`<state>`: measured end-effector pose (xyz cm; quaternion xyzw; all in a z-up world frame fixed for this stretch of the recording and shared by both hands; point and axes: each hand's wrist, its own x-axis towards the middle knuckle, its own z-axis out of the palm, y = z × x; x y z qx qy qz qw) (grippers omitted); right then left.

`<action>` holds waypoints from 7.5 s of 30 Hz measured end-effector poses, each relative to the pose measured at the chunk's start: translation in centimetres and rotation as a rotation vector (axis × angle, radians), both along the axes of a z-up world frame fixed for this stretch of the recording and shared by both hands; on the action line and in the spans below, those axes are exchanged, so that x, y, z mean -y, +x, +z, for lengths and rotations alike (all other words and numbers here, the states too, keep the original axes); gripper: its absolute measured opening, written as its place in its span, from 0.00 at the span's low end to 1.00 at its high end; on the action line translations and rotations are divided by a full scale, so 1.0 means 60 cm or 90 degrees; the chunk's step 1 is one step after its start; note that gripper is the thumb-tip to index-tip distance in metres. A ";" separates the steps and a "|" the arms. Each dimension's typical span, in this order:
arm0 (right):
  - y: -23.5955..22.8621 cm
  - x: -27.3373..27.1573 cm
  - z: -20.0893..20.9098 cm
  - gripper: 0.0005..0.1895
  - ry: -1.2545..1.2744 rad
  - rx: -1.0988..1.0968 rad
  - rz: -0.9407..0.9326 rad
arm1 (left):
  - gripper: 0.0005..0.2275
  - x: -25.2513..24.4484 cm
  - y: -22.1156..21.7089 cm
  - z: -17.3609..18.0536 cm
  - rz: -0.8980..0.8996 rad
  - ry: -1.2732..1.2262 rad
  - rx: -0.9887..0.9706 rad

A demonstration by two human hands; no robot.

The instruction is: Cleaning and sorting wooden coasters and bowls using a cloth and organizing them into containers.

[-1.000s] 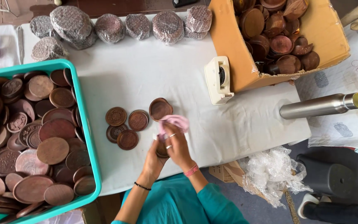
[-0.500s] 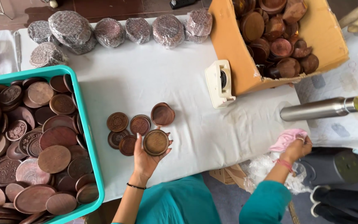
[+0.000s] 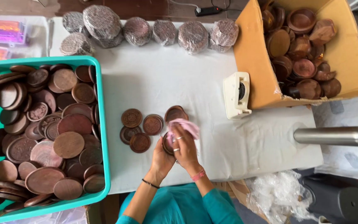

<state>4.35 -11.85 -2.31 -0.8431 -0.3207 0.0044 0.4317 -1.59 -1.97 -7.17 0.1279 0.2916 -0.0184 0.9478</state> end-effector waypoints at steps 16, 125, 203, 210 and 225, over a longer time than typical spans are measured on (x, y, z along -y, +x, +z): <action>-0.026 0.000 -0.021 0.17 0.302 -0.366 -0.117 | 0.22 0.007 0.006 0.006 -0.052 0.658 -0.078; -0.048 -0.035 0.067 0.31 0.071 -0.109 0.140 | 0.31 -0.058 0.024 0.118 0.005 -0.019 0.085; 0.023 0.179 -0.155 0.19 0.040 -0.236 -0.488 | 0.19 -0.046 0.059 -0.038 -0.243 0.763 -0.174; 0.021 0.362 -0.179 0.05 0.317 -0.291 -0.718 | 0.18 -0.065 0.171 -0.055 -0.304 0.779 -0.178; 0.017 0.210 -0.011 0.25 0.716 -0.799 -0.507 | 0.36 0.076 0.052 -0.038 -0.259 1.058 0.129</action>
